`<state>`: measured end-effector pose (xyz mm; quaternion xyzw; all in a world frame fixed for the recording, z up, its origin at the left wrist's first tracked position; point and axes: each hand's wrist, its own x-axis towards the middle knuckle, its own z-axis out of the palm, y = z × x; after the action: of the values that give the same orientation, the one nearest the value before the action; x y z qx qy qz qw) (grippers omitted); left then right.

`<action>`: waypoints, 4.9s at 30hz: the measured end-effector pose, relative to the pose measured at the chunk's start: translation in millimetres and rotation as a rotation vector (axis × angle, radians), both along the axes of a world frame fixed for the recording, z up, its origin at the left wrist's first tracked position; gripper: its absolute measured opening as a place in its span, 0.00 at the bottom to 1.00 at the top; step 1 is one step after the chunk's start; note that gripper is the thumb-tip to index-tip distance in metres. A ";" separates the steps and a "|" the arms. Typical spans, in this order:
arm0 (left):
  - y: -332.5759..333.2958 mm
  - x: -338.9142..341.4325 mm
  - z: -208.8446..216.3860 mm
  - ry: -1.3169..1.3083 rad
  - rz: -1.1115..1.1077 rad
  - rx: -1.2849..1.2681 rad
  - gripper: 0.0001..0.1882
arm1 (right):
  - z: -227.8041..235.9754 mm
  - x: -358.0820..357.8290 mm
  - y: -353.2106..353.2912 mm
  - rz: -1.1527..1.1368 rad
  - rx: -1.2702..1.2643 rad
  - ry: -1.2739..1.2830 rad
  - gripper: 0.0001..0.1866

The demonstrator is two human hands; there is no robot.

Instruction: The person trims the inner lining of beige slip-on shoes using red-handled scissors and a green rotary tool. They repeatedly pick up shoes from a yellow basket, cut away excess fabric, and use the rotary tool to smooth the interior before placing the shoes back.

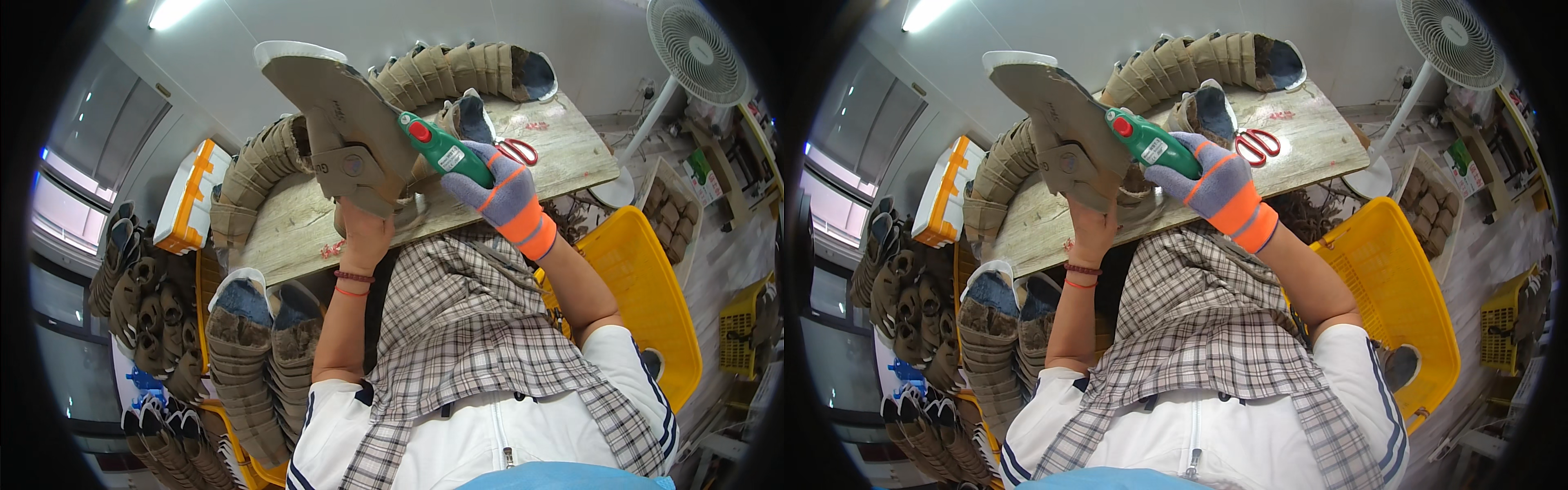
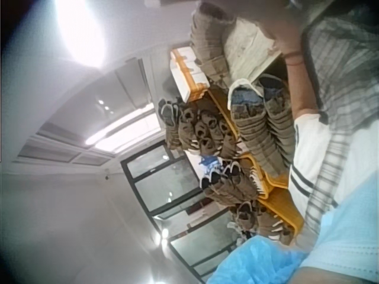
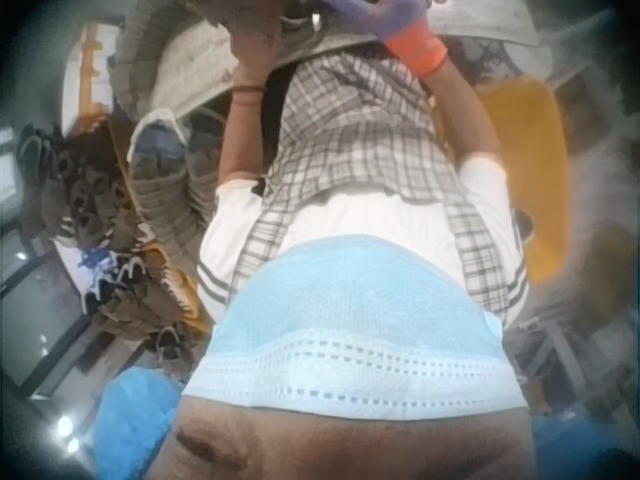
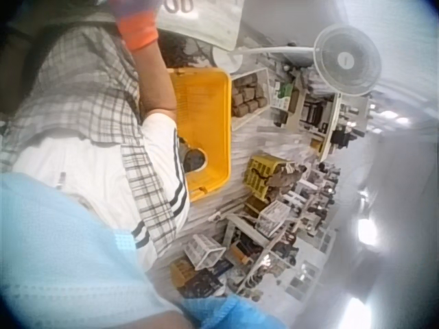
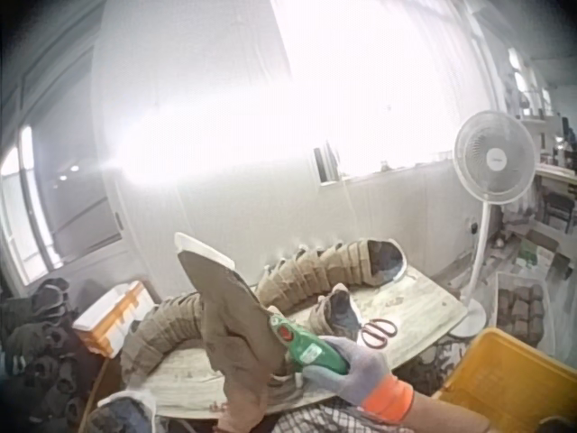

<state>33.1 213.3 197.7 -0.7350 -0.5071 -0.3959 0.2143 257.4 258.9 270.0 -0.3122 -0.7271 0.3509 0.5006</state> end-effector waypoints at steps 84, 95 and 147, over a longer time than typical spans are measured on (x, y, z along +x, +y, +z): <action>-23.4 -68.2 48.5 -2.380 -0.896 -0.491 0.14 | -57.0 69.2 12.4 -0.100 0.723 -0.411 0.38; -15.0 -49.4 43.3 -2.395 -1.105 -0.532 0.15 | -46.2 62.0 7.9 -0.088 0.722 -0.412 0.38; -0.9 14.0 -19.3 -0.122 -0.125 -0.033 0.17 | -23.7 14.9 -5.8 -0.017 -0.106 0.006 0.31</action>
<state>47.1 212.4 178.4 -0.7433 -0.4787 -0.4441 0.1456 272.3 253.1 246.2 -0.3437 -0.7032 0.3857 0.4885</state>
